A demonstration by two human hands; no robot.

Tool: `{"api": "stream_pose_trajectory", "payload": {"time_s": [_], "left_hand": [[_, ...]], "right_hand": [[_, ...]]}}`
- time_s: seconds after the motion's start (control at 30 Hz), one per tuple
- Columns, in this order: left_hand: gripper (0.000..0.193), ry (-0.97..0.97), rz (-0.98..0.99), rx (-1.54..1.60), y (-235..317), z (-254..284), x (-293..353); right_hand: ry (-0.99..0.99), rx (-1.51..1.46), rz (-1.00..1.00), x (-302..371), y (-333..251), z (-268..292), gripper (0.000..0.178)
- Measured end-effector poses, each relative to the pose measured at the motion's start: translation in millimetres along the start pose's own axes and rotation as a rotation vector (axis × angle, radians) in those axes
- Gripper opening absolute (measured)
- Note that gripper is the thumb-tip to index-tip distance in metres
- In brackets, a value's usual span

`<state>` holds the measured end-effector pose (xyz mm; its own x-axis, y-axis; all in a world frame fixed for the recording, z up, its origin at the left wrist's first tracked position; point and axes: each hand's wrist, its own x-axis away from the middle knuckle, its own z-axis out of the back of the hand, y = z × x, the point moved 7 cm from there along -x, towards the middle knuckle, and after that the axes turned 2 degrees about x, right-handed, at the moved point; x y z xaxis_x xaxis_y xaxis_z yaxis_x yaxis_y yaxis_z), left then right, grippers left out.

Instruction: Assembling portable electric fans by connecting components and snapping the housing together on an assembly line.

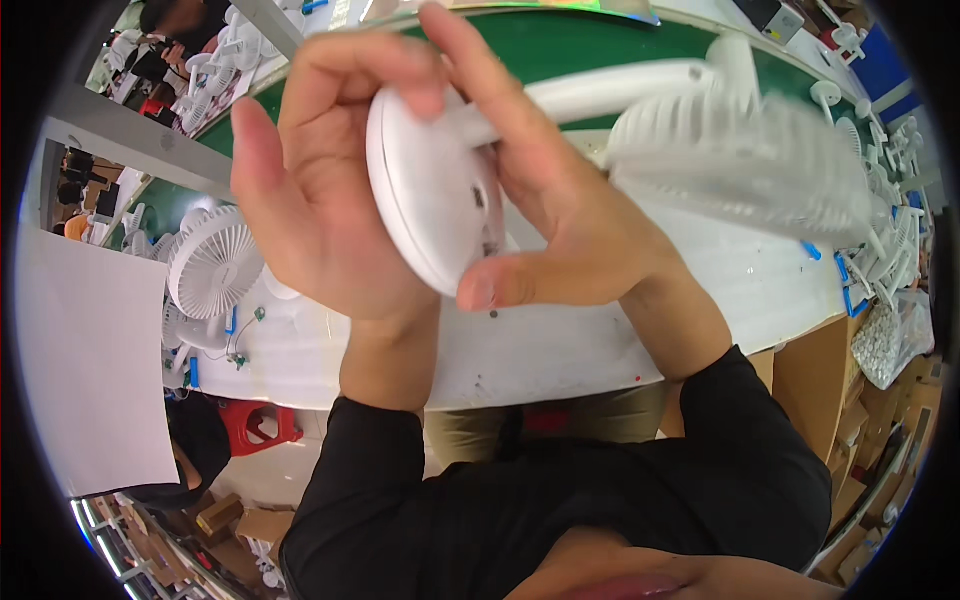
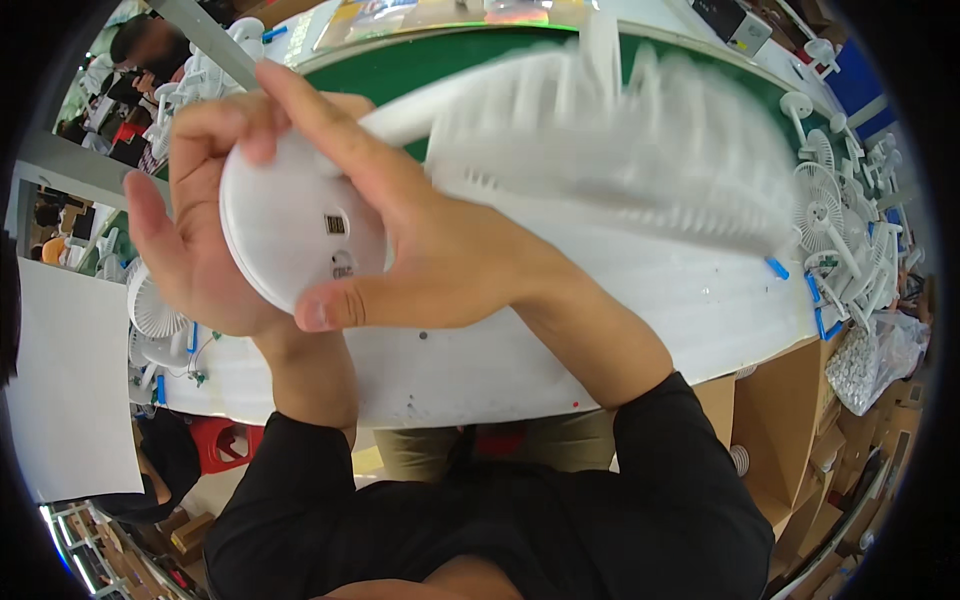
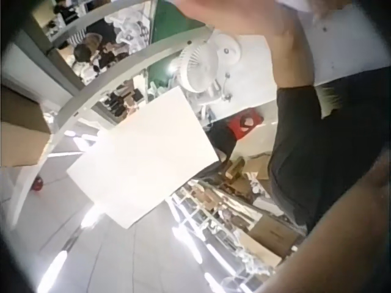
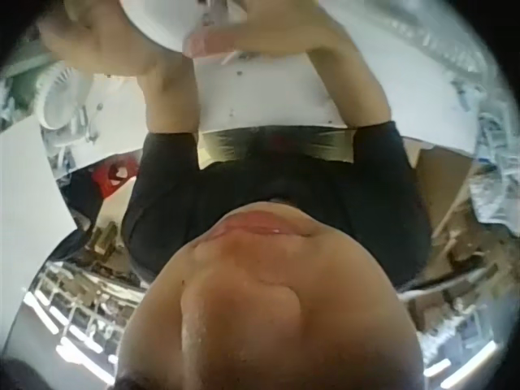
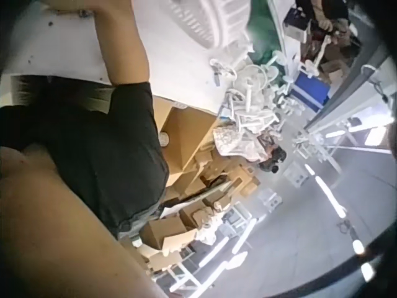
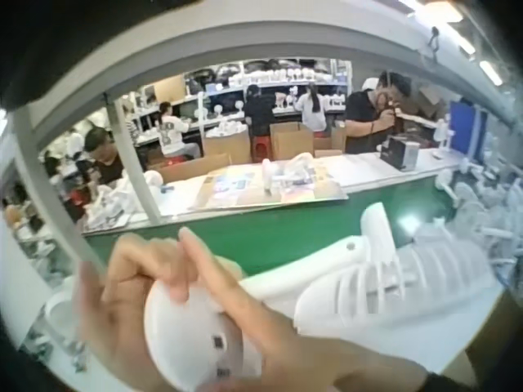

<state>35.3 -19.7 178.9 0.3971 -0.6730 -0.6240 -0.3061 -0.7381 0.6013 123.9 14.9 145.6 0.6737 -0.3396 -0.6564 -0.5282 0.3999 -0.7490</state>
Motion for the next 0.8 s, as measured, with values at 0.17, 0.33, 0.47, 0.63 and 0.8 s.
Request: {"api": "stream_pose_trajectory", "payload": {"time_s": [0.17, 0.33, 0.47, 0.63, 0.8], "left_hand": [[0.042, -0.154, -0.144, 0.008, 0, 6, 4], [0.042, -0.184, -0.232, -0.078, 1, -7, 10], [0.037, -0.078, -0.150, -0.068, -1, 2, 15], [0.033, 0.140, -0.017, -0.006, -21, 25, 15], [0.035, -0.006, 0.232, 0.491, -63, 41, 2]], "right_hand": [[-0.086, 0.056, -0.058, 0, -14, -4, 0.108], [-0.016, -0.151, -0.198, 6, -4, 1, 0.108], [-0.090, -0.037, -0.146, 4, 2, -9, 0.110], [-0.064, 0.244, -0.155, 6, 4, 2, 0.102], [0.172, 0.589, -0.258, 9, 24, 28, 0.087]]}}
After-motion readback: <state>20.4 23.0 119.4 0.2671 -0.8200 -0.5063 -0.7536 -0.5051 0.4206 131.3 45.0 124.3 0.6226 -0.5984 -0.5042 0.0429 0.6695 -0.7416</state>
